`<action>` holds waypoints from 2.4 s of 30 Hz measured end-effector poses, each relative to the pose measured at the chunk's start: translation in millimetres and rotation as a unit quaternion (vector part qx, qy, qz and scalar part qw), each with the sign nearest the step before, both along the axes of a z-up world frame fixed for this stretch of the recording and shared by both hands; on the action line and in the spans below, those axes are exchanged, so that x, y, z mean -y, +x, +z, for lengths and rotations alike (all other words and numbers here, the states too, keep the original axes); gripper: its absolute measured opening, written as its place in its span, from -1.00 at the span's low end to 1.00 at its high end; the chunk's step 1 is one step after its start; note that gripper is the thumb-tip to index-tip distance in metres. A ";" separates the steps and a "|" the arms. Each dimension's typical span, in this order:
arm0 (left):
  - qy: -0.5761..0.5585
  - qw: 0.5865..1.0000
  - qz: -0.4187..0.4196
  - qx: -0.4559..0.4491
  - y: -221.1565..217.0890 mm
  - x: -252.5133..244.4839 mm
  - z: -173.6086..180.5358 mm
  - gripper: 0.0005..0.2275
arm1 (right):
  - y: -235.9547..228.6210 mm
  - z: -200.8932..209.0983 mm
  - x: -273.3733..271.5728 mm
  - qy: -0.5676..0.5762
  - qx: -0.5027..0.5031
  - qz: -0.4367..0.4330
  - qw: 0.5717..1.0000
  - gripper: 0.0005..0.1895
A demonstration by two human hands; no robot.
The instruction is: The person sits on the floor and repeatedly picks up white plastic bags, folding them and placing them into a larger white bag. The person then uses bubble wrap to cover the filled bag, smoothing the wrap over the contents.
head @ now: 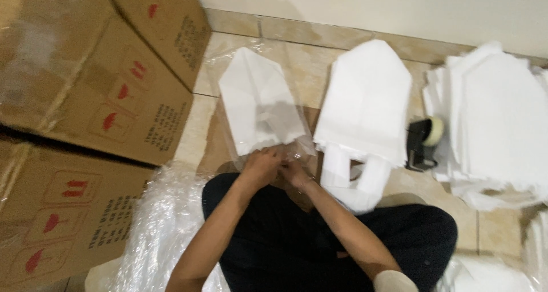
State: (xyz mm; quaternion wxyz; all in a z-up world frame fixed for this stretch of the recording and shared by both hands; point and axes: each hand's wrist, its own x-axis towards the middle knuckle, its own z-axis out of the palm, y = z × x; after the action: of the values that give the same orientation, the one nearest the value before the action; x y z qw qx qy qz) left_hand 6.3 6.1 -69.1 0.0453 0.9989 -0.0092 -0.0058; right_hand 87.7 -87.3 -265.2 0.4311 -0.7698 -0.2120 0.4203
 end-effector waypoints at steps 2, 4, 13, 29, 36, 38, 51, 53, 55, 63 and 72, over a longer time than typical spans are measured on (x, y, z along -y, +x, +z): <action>-0.080 0.996 -0.021 -0.012 1.2 5.3 25.1 -0.71 | 3.9 84.7 56.4 0.014 0.041 0.099 0.994 -0.63; -0.158 0.986 -0.045 -0.033 5.4 13.8 42.4 -0.57 | 14.7 132.7 114.0 0.028 0.076 0.194 0.978 -0.55; -0.392 0.910 0.089 -0.101 98.3 72.9 45.0 -0.52 | 117.1 138.8 231.1 -0.048 0.192 -0.388 0.900 -0.70; -0.493 0.832 0.244 0.066 147.3 87.7 -4.8 -0.74 | 83.7 172.3 213.4 -0.091 0.226 -0.373 0.895 -0.54; -0.368 0.899 -0.061 0.229 146.2 148.6 65.2 -0.74 | 54.0 274.3 195.3 0.143 0.381 -0.164 0.898 -0.15; -0.346 0.910 -0.077 0.215 131.6 166.6 94.8 -0.76 | 46.9 291.8 194.4 0.152 0.363 -0.153 0.907 -0.14; -0.316 0.797 -0.082 0.508 45.8 136.7 126.0 -0.64 | 53.5 278.9 228.1 0.169 0.122 -0.358 0.910 -0.63; -0.496 0.766 0.049 0.405 58.8 94.1 85.8 -0.58 | 45.0 274.1 231.5 0.177 0.092 -0.372 0.907 -0.65; -0.644 0.690 0.181 0.277 61.2 74.9 56.0 -0.49 | 32.7 268.6 228.3 0.185 0.059 -0.384 0.903 -0.67; -0.888 0.409 0.192 -0.086 69.9 116.6 -6.4 -0.42 | -22.6 243.7 208.6 0.227 -0.121 -0.451 0.854 -0.78; -0.725 0.672 0.141 -0.047 73.8 104.6 -81.6 -0.27 | -46.9 185.2 265.8 0.288 -0.062 -0.511 0.807 0.17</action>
State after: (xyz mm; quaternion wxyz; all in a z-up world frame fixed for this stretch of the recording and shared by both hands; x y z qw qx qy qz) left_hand 80.1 -98.5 -150.7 0.7563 0.6395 0.1327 -0.0383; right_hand 40.8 -353.1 -80.0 0.7979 -0.5796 0.1280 0.1055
